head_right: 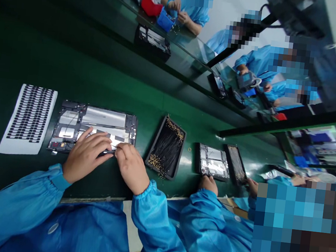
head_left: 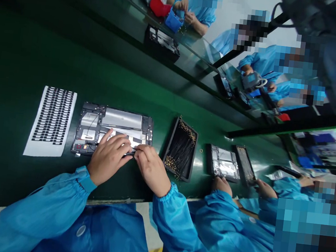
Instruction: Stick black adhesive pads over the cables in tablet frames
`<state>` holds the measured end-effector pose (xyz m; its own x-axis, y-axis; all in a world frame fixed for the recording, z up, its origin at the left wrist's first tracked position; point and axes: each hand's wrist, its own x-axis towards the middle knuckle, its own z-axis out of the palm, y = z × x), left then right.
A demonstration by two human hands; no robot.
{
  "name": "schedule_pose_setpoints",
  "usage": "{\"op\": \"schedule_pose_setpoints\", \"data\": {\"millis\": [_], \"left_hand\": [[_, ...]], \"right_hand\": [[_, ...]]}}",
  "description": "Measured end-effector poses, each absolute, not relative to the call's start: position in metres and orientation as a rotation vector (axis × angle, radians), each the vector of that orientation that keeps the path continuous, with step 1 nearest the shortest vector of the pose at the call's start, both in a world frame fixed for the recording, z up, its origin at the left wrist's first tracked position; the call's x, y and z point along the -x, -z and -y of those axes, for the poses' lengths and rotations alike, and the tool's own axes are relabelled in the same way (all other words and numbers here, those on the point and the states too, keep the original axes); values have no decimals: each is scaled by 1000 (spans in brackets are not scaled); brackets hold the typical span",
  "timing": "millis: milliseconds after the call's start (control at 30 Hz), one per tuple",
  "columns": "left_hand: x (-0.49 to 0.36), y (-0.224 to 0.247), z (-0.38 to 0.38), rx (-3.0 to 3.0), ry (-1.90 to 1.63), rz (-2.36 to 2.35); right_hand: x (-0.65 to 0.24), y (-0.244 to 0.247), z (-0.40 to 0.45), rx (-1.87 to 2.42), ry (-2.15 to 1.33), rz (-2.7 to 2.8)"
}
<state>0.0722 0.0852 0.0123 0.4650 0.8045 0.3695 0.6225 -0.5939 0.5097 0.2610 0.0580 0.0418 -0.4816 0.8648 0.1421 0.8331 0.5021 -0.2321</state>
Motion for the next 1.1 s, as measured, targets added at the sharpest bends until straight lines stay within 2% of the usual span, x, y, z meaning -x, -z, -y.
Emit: {"op": "schedule_pose_setpoints", "data": {"millis": [167, 367, 500, 1100], "left_hand": [[-73, -12, -85, -2505, -902, -1141], [-73, -16, -83, -2511, -894, -1139], [-80, -15, -81, -2526, -882, -1193], [-88, -13, -81, -2449, -865, -1263]], "right_hand": [[-260, -41, -60, 1510, -270, 2462], [-279, -34, -54, 1376, -478, 2167], [-282, -24, -45, 1452, -442, 1972], [-272, -11, -41, 1494, -258, 2103]]}}
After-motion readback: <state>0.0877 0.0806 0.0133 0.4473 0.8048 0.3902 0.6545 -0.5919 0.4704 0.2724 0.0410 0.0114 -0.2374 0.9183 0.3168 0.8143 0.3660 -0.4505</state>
